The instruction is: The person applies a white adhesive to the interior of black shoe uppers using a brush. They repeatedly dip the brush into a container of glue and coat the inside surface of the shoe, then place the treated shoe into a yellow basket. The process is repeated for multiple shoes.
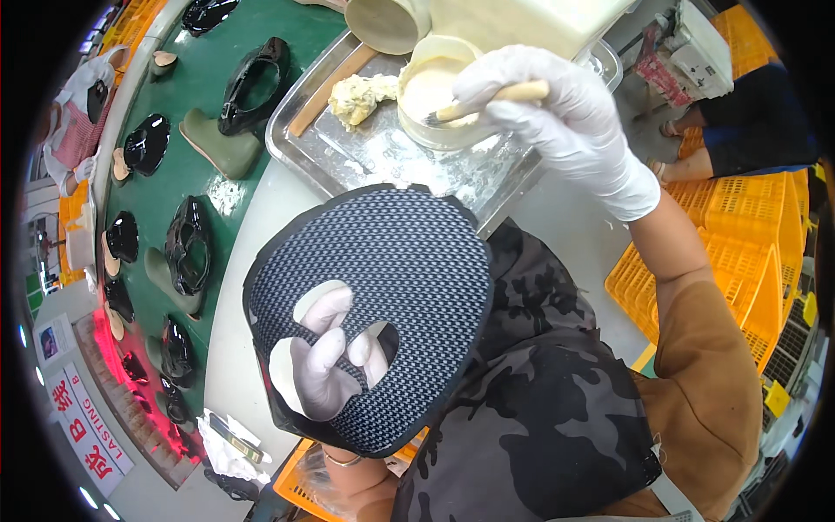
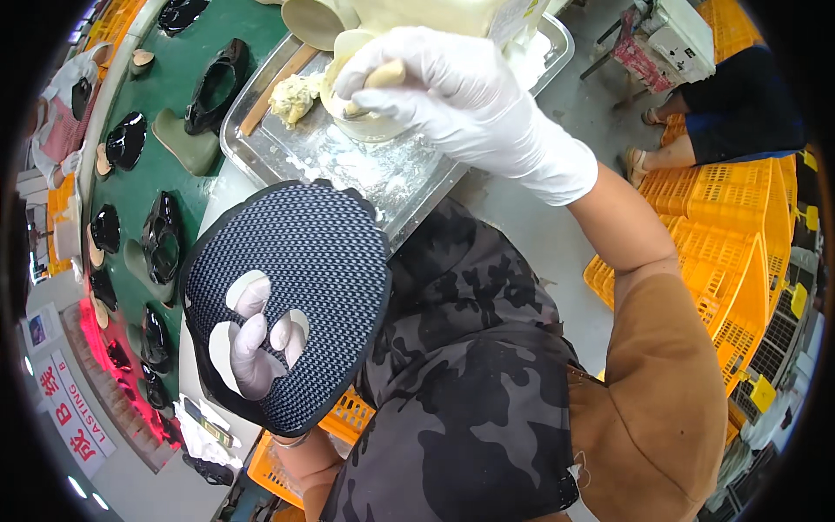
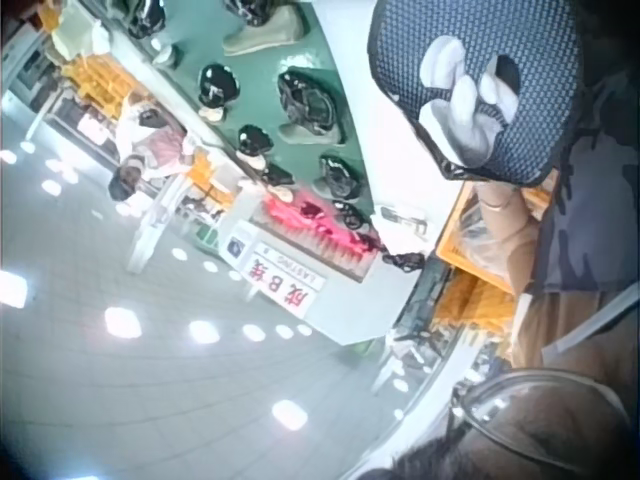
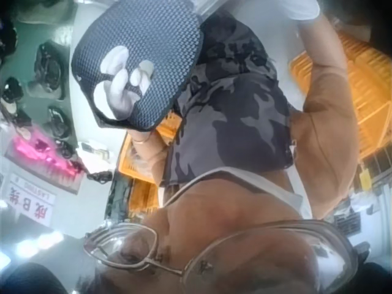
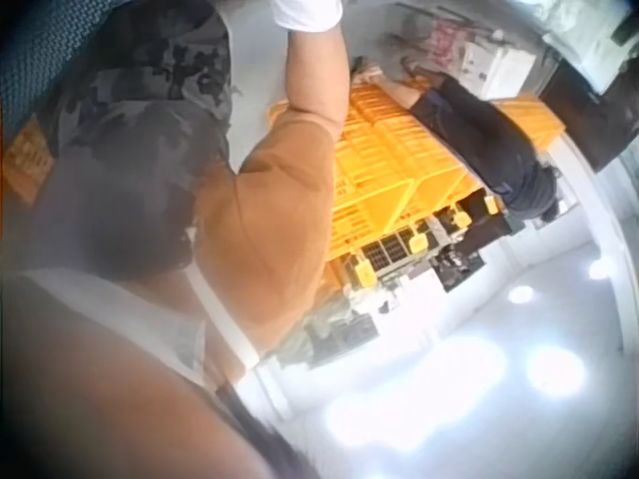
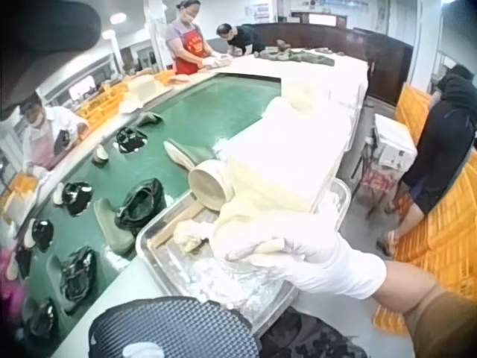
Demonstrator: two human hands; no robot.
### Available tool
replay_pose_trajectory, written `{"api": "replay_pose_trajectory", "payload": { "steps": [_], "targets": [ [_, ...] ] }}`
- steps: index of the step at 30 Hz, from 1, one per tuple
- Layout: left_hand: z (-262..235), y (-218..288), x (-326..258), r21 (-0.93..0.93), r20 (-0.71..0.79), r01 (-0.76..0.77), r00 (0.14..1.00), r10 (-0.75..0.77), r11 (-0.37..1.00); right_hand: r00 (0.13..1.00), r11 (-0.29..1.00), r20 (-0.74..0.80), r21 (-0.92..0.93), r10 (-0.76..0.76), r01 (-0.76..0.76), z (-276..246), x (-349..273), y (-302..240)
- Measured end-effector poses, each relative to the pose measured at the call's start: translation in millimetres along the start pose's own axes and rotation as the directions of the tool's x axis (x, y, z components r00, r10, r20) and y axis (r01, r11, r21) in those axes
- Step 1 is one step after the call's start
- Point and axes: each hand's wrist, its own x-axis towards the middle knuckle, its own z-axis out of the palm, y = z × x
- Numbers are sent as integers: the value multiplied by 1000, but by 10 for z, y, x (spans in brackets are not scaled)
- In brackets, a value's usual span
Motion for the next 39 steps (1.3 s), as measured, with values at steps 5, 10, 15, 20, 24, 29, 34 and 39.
{"api": "replay_pose_trajectory", "payload": {
  "steps": [5, 10, 15, 20, 24, 29, 34, 39],
  "targets": [
    [93, 94, 212, 140, 248, 132, 955, -164, 981, 994, 996, -56, 14, 92, -92, -212, -21, -39],
    [351, 143, 332, 208, 182, 301, 923, -339, 931, 971, 991, -232, 133, 61, -31, -161, 18, -89],
    [460, 78, 358, 227, 107, 355, 917, -385, 907, 901, 862, -24, 281, -433, 422, -106, 353, -85],
    [639, 67, 314, 105, 127, 488, 858, -498, 867, 791, 860, 338, 171, -510, 481, 47, 298, -208],
    [544, 0, 290, 138, 155, 528, 824, -544, 838, 846, 905, 334, 59, -416, 422, 139, 267, -297],
    [569, 28, 255, 191, 192, 487, 833, -519, 852, 911, 937, 311, -133, -269, 322, 103, 250, -361],
    [445, 18, 231, 283, 173, 436, 853, -492, 854, 910, 930, 199, 126, -365, 345, -60, 168, -234],
    [408, -35, 190, 313, 227, 349, 876, -426, 883, 831, 805, 23, 266, -556, 531, 189, 242, -191]
  ]
}}
